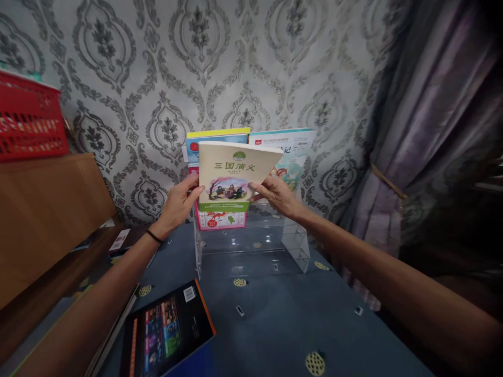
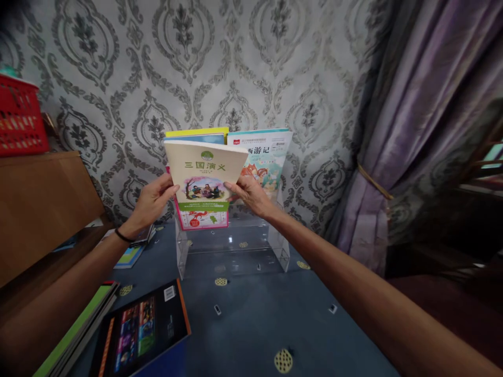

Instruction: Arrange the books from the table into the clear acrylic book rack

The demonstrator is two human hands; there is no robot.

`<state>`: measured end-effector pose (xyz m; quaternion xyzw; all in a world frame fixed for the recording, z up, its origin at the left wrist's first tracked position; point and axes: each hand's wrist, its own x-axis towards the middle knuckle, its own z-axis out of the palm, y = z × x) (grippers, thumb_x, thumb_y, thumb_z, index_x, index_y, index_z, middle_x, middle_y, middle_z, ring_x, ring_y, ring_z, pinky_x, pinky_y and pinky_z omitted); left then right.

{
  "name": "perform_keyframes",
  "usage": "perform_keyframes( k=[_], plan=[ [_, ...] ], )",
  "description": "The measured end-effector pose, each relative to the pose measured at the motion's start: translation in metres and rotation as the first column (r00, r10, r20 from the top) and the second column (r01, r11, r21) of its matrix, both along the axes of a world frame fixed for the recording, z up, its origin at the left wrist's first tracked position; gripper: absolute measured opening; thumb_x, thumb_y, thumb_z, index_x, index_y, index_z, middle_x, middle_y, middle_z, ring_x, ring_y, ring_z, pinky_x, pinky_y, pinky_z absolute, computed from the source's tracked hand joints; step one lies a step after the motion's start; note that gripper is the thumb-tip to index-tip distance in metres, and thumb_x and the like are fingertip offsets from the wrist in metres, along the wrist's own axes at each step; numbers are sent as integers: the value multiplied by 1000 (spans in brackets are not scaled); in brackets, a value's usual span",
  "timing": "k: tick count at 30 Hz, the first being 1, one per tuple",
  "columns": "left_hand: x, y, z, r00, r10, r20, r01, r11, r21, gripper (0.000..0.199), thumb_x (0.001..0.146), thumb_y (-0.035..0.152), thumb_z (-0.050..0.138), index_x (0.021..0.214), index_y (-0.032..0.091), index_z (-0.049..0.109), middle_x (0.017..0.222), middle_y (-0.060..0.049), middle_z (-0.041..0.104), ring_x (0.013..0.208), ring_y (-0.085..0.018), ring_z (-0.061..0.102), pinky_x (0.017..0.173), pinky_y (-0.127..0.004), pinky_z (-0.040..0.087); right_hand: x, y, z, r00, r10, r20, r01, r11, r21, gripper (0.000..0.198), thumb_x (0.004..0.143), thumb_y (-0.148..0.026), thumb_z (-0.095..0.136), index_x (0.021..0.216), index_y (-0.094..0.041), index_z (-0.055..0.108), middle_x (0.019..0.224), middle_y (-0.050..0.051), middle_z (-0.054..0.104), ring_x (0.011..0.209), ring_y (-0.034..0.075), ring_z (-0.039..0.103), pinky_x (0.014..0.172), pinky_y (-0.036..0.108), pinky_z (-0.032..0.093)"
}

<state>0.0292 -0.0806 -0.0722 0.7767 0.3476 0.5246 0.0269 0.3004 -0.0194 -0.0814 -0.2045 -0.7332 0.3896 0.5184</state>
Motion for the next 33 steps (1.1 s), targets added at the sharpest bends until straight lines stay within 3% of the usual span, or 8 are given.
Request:
perform_keyframes(
  k=[6, 11, 19, 24, 30, 33],
  plan=[
    [31, 4, 7, 1000, -13, 28, 12, 999, 46, 20, 94, 28, 53, 101, 15, 67, 91, -4, 70, 83, -18, 63, 82, -31, 51, 33, -3, 26, 998, -64, 13, 63, 998, 29, 30, 75, -41, 81, 93, -16, 79, 88, 4, 77, 76, 15, 71, 63, 25, 64],
    [67, 10, 6, 997, -39, 72, 36, 999, 40, 18, 92, 26, 54, 102, 16, 66, 91, -4, 70, 80, -17, 63, 73, -29, 51, 68, -6, 33, 990, -141, 28, 139, 988, 67, 37, 72, -47, 83, 93, -17, 79, 89, 3, 78, 76, 15, 71, 61, 24, 63],
    [119, 20, -3, 999, 49, 15, -50, 996, 69, 7, 92, 16, 55, 87, 18, 61, 78, 0, 64, 71, -16, 57, 68, -26, 43, 113, 5, 10, 970, -242, 7, 242, 970, 3, 44, 67, -55, 84, 91, -19, 78, 86, 3, 78, 77, 18, 71, 63, 28, 64],
    [134, 24, -10, 991, 124, -45, -121, 991, 56, 10, 92, 13, 57, 83, 17, 59, 75, 0, 63, 69, -15, 55, 67, -25, 38, 124, 12, -6, 965, -261, 43, 262, 965, -24, 46, 72, -58, 80, 98, -20, 76, 100, 4, 78, 84, 19, 72, 70, 31, 65],
    [139, 31, -4, 984, 173, -49, -166, 979, 116, 8, 93, 13, 56, 87, 17, 61, 85, -3, 68, 77, -17, 60, 72, -26, 41, 127, 23, -4, 958, -287, 4, 287, 958, 15, 48, 71, -62, 78, 99, -23, 75, 103, 3, 78, 89, 20, 71, 73, 32, 65],
    [142, 33, -3, 961, 255, -109, -248, 966, 70, 9, 94, 15, 56, 87, 17, 61, 85, -4, 70, 78, -18, 63, 73, -27, 43, 130, 27, -3, 959, -282, 31, 282, 959, 9, 47, 71, -61, 79, 98, -22, 75, 103, 3, 77, 89, 20, 72, 71, 31, 64]
  ],
)
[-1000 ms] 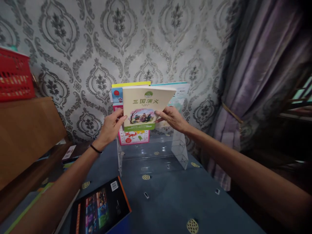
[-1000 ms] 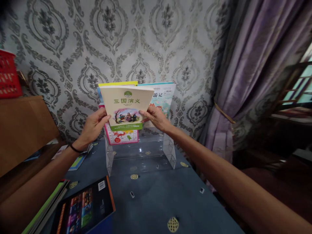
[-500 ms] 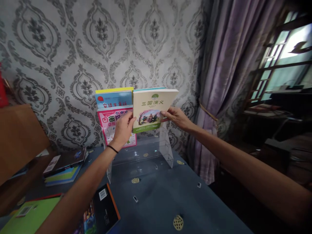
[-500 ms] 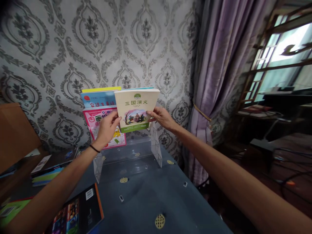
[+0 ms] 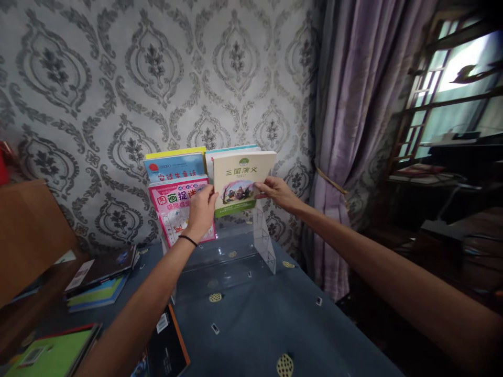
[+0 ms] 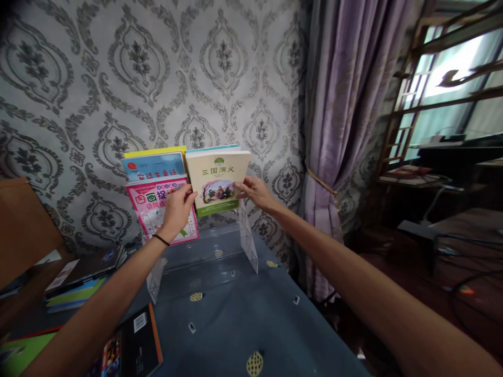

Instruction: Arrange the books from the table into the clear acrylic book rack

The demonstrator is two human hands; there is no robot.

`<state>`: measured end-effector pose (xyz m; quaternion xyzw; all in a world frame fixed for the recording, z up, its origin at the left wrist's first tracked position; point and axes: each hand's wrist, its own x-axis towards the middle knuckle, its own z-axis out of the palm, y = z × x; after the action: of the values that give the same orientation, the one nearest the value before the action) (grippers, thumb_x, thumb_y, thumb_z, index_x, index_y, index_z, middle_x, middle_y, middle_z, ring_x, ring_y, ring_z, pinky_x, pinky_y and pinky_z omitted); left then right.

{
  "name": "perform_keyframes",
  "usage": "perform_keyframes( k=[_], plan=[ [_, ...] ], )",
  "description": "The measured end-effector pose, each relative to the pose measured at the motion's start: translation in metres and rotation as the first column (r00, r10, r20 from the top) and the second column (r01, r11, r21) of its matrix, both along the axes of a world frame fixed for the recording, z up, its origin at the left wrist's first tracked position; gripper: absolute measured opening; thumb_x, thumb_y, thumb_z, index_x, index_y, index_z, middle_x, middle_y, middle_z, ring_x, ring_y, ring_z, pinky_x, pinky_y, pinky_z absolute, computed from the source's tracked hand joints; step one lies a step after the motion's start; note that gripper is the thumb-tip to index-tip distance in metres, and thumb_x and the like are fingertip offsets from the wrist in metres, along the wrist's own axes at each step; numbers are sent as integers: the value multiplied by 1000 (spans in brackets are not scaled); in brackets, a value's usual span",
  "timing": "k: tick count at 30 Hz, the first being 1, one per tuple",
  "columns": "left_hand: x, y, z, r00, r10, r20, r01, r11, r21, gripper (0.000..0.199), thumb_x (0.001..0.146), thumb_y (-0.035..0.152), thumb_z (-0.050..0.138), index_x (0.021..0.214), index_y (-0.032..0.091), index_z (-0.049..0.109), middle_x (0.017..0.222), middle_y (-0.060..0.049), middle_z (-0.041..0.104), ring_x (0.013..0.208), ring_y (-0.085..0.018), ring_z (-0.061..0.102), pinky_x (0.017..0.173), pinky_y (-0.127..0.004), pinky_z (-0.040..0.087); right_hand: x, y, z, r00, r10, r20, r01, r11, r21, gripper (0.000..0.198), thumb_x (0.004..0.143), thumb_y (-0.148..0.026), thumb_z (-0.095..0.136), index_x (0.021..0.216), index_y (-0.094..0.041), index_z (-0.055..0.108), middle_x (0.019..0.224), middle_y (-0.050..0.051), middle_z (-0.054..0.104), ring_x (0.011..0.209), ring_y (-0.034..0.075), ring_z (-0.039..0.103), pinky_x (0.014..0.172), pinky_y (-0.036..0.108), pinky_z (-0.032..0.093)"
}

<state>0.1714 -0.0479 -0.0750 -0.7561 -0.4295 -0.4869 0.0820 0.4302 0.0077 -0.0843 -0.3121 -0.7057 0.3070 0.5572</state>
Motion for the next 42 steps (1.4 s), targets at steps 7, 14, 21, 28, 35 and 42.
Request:
perform_keyframes(
  k=[7, 14, 21, 28, 35, 42],
  plan=[
    [16, -5, -6, 949, 217, -227, -263, 944, -200, 15, 98, 16, 52, 111, 13, 58, 97, -14, 73, 94, -25, 70, 78, -31, 49, 5, 4, -22, 998, -23, 53, 28, 995, -97, 36, 75, -50, 77, 95, -20, 73, 92, 4, 76, 78, 19, 71, 60, 30, 64],
    [24, -6, -9, 907, 252, -338, -345, 904, -253, 28, 94, 4, 44, 119, 9, 53, 98, -19, 72, 95, -27, 72, 79, -33, 51, -3, -1, -38, 908, -341, 244, 335, 940, 70, 17, 87, -35, 59, 91, -20, 65, 81, 4, 70, 71, 20, 67, 64, 34, 59],
    [30, -12, -8, 870, 272, -411, -396, 882, -257, 33, 90, -2, 40, 120, 3, 51, 100, -24, 72, 97, -31, 73, 78, -35, 53, -11, -10, -54, 720, -657, 223, 592, 749, 297, 15, 84, -28, 57, 92, -17, 65, 91, 10, 70, 83, 23, 65, 81, 37, 52],
    [33, -11, -11, 854, 257, -452, -408, 871, -274, 32, 89, -4, 40, 115, 0, 57, 100, -26, 71, 99, -31, 73, 79, -34, 52, -13, -9, -66, 727, -658, 195, 604, 749, 273, 22, 82, -28, 56, 99, -18, 65, 93, 10, 70, 83, 24, 65, 83, 39, 51],
    [29, -7, -24, 860, 247, -447, -390, 883, -261, 27, 89, -2, 42, 108, 4, 60, 98, -23, 72, 96, -29, 73, 78, -33, 51, -15, -8, -73, 744, -652, 148, 610, 752, 249, 27, 84, -30, 52, 104, -18, 65, 95, 10, 71, 84, 24, 66, 81, 39, 52],
    [27, -14, -26, 879, 180, -442, -342, 883, -320, 29, 88, -4, 42, 109, 3, 60, 100, -25, 71, 100, -30, 72, 80, -34, 51, -15, -9, -75, 778, -618, 111, 588, 779, 219, 30, 84, -34, 53, 107, -19, 65, 98, 10, 73, 87, 26, 67, 83, 42, 53]
  ],
)
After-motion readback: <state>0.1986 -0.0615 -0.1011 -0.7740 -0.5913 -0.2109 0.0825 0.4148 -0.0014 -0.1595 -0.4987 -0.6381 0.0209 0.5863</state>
